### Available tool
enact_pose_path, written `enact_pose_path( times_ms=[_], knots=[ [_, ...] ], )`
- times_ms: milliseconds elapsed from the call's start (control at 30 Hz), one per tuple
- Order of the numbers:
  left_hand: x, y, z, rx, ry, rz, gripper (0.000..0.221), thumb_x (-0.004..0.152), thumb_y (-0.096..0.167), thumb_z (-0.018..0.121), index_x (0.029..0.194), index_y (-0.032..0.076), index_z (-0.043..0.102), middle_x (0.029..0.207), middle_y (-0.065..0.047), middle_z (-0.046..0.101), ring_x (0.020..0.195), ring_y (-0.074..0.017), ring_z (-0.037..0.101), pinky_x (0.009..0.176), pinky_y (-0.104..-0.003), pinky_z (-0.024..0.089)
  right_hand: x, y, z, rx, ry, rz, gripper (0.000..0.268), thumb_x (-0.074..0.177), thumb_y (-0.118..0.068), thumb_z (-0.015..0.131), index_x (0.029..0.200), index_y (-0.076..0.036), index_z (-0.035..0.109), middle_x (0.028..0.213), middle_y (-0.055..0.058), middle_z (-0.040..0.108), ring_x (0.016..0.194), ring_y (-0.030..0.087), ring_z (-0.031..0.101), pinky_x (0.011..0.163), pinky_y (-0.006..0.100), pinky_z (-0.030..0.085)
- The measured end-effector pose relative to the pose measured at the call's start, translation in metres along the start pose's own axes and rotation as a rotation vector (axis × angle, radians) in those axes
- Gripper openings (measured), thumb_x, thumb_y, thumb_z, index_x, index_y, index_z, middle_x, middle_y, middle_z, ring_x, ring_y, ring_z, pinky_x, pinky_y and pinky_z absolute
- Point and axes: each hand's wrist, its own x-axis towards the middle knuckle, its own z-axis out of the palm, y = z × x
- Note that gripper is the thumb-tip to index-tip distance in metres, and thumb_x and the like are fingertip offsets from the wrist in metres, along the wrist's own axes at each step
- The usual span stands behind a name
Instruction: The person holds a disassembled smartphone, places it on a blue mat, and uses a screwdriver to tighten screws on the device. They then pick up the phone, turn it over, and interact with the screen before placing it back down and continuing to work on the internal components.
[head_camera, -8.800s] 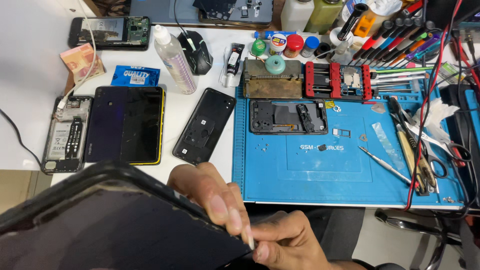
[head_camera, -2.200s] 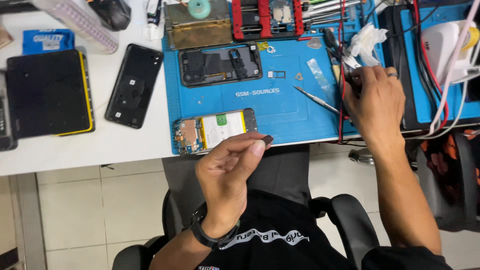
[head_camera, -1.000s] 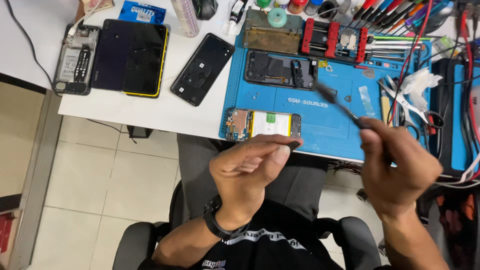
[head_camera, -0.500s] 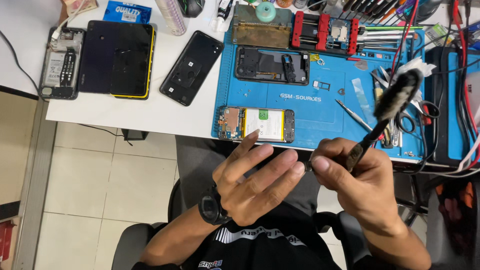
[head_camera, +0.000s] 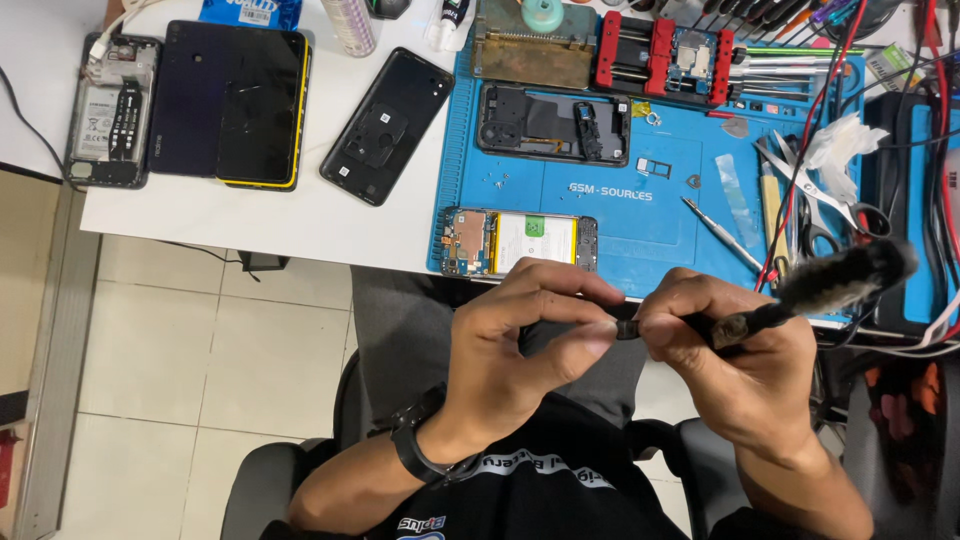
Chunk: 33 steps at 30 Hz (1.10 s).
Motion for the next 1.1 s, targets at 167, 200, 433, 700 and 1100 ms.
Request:
enact_pose_path(
  times_ms=[167, 200, 433, 700, 1100],
  knots=[
    [0.005, 0.002, 0.003, 0.083, 0.098, 0.098, 0.003, 0.102, 0.01, 0.077, 0.099, 0.011, 0.078, 0.106, -0.004, 0.079, 0.104, -0.0226, 0.075, 0.1, -0.036, 0.06, 0.005, 0.003, 0.004, 0.03, -0.011, 0.004, 0.017, 0.103, -0.011, 0.067, 0.09, 0.001, 0.065, 0.077, 0.009, 0.065, 0.069, 0.02, 0.059, 0.066, 0.031, 0.049],
    [0.006, 0.001, 0.003, 0.083, 0.097, 0.097, 0.003, 0.102, 0.01, 0.077, 0.099, 0.011, 0.078, 0.106, -0.004, 0.079, 0.104, -0.0226, 0.075, 0.1, -0.036, 0.06, 0.003, 0.004, 0.006, 0.03, -0.011, 0.005, 0.017, 0.103, -0.011, 0.067, 0.09, 0.001, 0.065, 0.077, 0.009, 0.065, 0.069, 0.02, 0.059, 0.066, 0.031, 0.049],
    [0.01, -0.013, -0.012, 0.06, 0.336, 0.286, 0.006, 0.105, 0.003, 0.075, 0.111, 0.003, 0.074, 0.112, -0.02, 0.08, 0.105, -0.0327, 0.083, 0.097, -0.041, 0.074, -0.029, 0.053, 0.03, -0.592, 0.393, -0.451, 0.059, 0.115, -0.047, 0.043, 0.105, 0.004, 0.072, 0.066, 0.011, 0.052, 0.049, 0.014, 0.034, 0.052, 0.034, 0.023],
    [0.007, -0.025, -0.02, -0.079, 0.376, 0.286, 0.007, 0.103, 0.0, 0.076, 0.11, 0.002, 0.075, 0.11, -0.022, 0.08, 0.103, -0.0369, 0.083, 0.096, -0.045, 0.072, -0.022, 0.053, 0.033, -0.821, 0.217, -0.4, 0.044, 0.116, -0.031, 0.048, 0.122, -0.004, 0.083, 0.07, 0.005, 0.058, 0.054, 0.018, 0.045, 0.056, 0.035, 0.033],
    [0.01, -0.023, -0.023, -0.026, 0.389, 0.268, 0.009, 0.102, 0.009, 0.078, 0.098, 0.001, 0.075, 0.104, -0.021, 0.08, 0.096, -0.0325, 0.083, 0.088, -0.041, 0.072, -0.014, 0.06, 0.033, -0.771, 0.224, -0.497, 0.045, 0.115, -0.036, 0.05, 0.122, -0.006, 0.083, 0.059, -0.002, 0.053, 0.047, 0.007, 0.033, 0.047, 0.031, 0.021]
  ],
)
